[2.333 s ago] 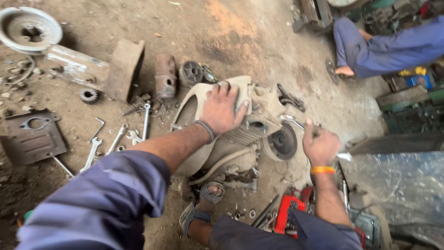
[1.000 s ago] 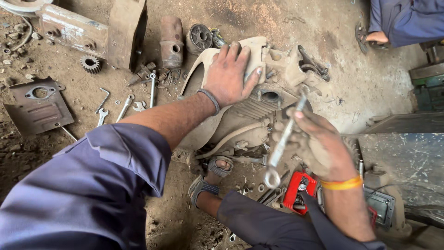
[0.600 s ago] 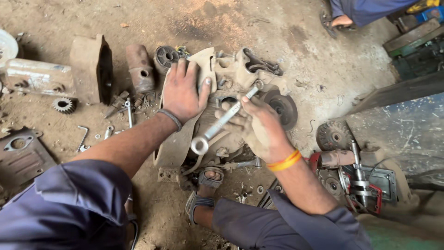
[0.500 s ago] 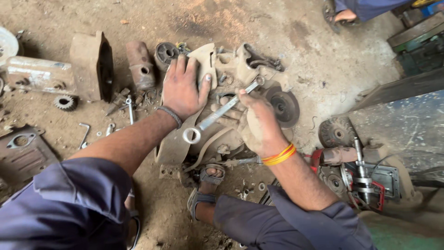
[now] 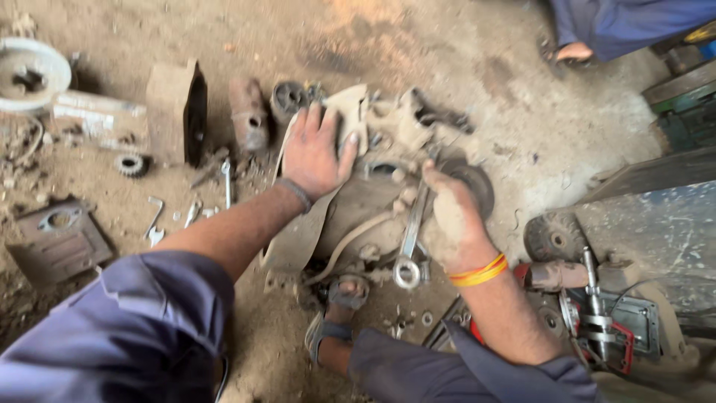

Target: The person sits on the workshop floor repairing a small engine, using wrenches to loosen and remove bolts from the engine casing and cylinder head. They reposition the engine, handle removed parts and fasteners, and continue loosening components with the wrenches by hand.

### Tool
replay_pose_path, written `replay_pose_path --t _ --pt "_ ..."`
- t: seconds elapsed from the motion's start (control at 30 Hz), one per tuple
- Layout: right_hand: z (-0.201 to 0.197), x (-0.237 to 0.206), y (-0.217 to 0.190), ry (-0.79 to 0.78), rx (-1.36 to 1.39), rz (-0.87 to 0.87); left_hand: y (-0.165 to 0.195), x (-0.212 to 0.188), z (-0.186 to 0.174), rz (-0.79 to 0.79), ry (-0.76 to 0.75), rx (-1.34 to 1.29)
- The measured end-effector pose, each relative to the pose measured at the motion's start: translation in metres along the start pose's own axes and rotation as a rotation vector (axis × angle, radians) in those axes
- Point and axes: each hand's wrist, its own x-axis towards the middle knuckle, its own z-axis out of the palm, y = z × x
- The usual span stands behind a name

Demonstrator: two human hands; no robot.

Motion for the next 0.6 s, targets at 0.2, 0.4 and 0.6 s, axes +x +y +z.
replay_pose_path --t 0.2,0.4,0.6 --pt "-0.019 -0.006 -0.019 -0.280 0.085 0.127 0.003 0.006 -0.008 -0.060 -0.121 -0.092" --pt "-0.074 -0.009 -0.053 -0.298 -0.455 0.179 0.001 0.005 -0.007 -0.043 -0.111 -0.040" --pt "-0.165 0.041 -0.089 0.085 -1.650 -0.593 0.001 0.004 -0.006 -0.072 -0.118 -0.084"
